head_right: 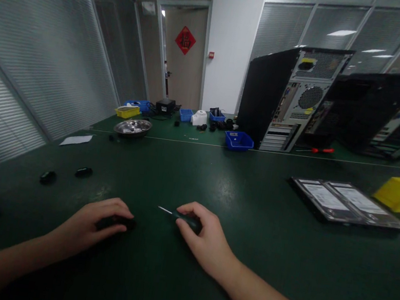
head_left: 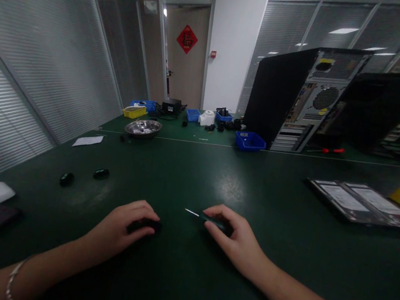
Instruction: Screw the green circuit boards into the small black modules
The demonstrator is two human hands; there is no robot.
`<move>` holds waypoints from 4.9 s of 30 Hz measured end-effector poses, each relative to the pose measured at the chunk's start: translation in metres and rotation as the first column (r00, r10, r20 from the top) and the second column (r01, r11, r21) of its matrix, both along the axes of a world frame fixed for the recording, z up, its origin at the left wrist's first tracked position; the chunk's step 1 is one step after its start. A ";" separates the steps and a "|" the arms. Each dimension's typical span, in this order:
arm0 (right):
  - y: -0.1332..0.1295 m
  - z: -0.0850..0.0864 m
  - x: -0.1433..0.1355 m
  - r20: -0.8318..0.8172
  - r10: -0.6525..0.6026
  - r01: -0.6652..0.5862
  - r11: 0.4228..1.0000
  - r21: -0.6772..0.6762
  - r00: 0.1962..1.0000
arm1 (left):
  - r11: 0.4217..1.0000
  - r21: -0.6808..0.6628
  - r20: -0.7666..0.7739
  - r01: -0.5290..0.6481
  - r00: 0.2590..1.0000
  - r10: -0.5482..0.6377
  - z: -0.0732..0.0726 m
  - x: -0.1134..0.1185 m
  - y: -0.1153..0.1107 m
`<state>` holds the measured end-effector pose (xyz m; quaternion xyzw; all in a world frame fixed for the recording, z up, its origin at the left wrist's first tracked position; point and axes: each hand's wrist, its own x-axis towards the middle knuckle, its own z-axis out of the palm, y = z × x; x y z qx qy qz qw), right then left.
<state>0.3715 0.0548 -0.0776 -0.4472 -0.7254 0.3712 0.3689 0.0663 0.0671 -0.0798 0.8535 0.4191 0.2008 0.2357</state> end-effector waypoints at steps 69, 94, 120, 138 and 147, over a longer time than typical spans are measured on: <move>0.007 -0.012 -0.002 0.081 0.021 -0.017 0.998 -0.056 0.997 | 0.735 -0.140 -0.168 -0.664 0.747 0.643 0.022 -0.232 0.006; 0.006 -0.006 -0.005 0.077 -0.004 0.007 0.999 -0.036 0.997 | 0.691 -0.228 -0.029 -0.686 0.715 0.699 0.033 -0.212 0.011; 0.006 -0.006 -0.003 0.082 0.017 -0.011 0.998 -0.064 0.996 | 0.796 -0.015 -0.311 -0.605 0.760 0.571 0.020 -0.206 0.026; 0.006 -0.005 -0.003 0.070 0.018 -0.013 0.997 -0.071 0.997 | 0.840 0.226 -0.322 -0.493 0.776 0.542 0.001 -0.200 0.002; 0.007 -0.008 -0.003 0.069 0.000 0.003 0.999 -0.043 0.998 | 0.803 0.368 -0.290 -0.469 0.763 0.578 0.001 -0.187 -0.006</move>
